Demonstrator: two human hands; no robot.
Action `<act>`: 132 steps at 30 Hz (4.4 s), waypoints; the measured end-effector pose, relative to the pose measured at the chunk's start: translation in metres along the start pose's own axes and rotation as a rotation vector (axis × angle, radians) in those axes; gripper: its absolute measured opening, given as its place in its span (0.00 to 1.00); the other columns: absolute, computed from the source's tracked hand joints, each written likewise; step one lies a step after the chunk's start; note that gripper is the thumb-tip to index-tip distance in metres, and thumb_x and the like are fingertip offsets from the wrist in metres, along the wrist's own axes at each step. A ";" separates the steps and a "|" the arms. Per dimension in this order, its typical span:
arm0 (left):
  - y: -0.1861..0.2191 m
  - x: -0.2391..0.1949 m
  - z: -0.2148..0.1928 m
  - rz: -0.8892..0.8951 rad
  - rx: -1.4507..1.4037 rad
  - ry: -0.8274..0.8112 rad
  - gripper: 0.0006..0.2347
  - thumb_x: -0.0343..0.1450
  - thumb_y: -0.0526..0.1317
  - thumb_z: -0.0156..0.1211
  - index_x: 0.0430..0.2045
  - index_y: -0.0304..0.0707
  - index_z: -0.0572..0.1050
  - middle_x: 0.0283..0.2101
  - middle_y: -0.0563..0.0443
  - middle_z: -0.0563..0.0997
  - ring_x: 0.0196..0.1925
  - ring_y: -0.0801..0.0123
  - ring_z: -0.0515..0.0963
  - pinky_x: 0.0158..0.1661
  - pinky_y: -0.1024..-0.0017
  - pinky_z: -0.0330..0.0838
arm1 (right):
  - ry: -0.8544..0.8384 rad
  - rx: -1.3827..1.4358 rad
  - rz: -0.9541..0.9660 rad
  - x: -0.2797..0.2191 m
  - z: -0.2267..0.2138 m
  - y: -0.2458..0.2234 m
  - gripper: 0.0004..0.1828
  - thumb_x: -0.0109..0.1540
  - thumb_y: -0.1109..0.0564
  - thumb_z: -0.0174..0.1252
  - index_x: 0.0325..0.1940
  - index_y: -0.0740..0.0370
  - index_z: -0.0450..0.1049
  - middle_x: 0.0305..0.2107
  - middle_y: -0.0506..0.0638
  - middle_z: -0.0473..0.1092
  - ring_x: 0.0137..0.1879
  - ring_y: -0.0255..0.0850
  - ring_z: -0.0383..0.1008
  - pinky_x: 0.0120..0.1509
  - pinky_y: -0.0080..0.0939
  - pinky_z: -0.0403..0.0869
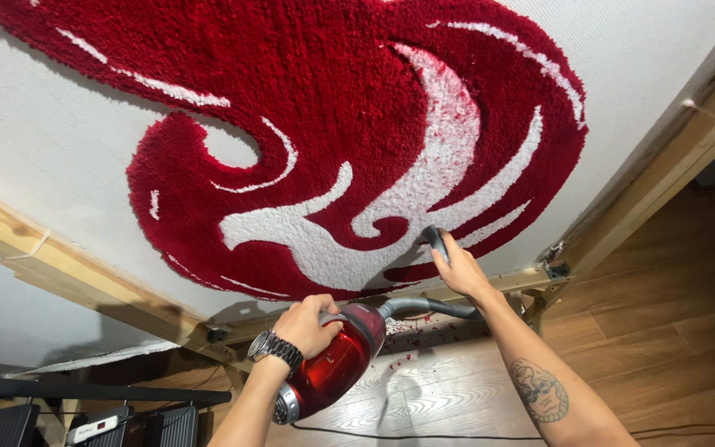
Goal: The person uses a handheld vacuum cleaner with a narrow nozzle to clean a red and white patterned rug stretched on a wooden frame. The person moves the nozzle across the rug surface to remove loose fibers and debris.
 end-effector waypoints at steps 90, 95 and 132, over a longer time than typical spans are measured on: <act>0.040 0.111 0.029 0.109 0.187 0.055 0.11 0.67 0.51 0.64 0.40 0.58 0.77 0.49 0.48 0.83 0.62 0.56 0.80 0.58 0.62 0.74 | -0.236 -0.619 0.002 0.049 0.008 0.033 0.28 0.69 0.34 0.41 0.73 0.37 0.62 0.52 0.60 0.77 0.62 0.59 0.77 0.64 0.64 0.75; 0.018 0.104 0.011 0.035 0.201 0.075 0.11 0.67 0.53 0.63 0.41 0.62 0.77 0.47 0.51 0.85 0.61 0.58 0.81 0.59 0.64 0.73 | -0.140 -0.528 0.224 0.043 -0.029 0.089 0.32 0.68 0.36 0.43 0.75 0.45 0.63 0.51 0.66 0.78 0.62 0.61 0.78 0.64 0.65 0.75; 0.027 0.079 -0.032 0.098 0.142 0.092 0.11 0.67 0.51 0.65 0.40 0.57 0.79 0.50 0.49 0.85 0.61 0.56 0.81 0.59 0.61 0.74 | -0.141 -0.385 -0.066 -0.009 -0.028 -0.143 0.32 0.68 0.37 0.45 0.58 0.66 0.77 0.45 0.72 0.78 0.58 0.68 0.78 0.60 0.65 0.76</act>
Point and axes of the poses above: each hand's wrist, its own x-axis towards the middle knuckle, its own z-axis out of the palm, y = z × x, the point moved 1 cm from there along x, towards the middle knuckle
